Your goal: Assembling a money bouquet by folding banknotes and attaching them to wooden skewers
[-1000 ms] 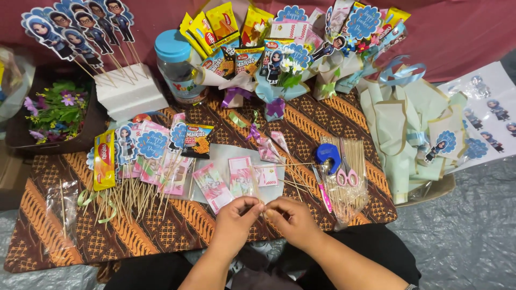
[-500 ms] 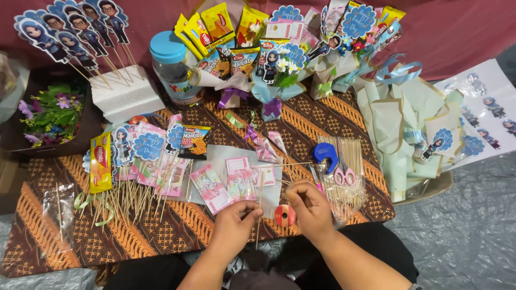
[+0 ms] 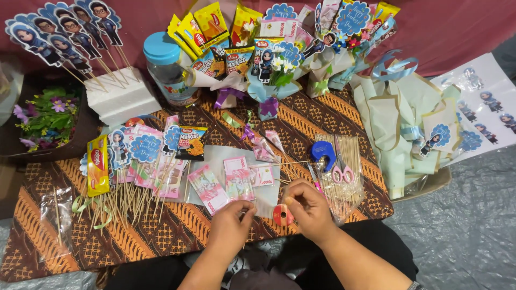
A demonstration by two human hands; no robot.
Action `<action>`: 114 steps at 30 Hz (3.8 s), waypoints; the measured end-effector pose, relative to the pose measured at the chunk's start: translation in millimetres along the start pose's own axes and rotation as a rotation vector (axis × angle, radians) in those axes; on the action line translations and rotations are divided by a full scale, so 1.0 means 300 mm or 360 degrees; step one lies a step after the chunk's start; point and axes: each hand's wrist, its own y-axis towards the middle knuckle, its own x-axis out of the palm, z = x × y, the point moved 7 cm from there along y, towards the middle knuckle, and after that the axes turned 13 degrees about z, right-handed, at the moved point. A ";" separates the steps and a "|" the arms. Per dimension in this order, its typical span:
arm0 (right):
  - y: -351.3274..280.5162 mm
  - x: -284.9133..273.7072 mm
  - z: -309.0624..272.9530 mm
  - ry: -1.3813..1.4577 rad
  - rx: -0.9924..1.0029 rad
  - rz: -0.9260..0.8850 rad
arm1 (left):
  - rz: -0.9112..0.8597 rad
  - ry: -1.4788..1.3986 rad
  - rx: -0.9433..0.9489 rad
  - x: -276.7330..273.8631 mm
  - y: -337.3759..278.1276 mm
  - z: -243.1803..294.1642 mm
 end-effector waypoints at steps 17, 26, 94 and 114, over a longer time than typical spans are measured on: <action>-0.134 0.149 0.135 -0.0599 0.0263 -0.0878 | -0.0407 -0.0801 -0.0937 -0.024 -0.065 0.051; -0.171 0.153 0.150 -0.0489 -0.0214 -0.0387 | -0.0250 -0.1453 -0.1189 0.053 -0.130 -0.095; -0.482 0.306 0.537 -0.0855 -0.0177 -0.2061 | -0.0048 0.1155 -0.1087 -0.438 0.353 -0.385; -0.518 0.316 0.492 -0.0879 -0.0338 -0.1959 | 0.0471 0.0850 -0.0973 -0.544 0.305 -0.353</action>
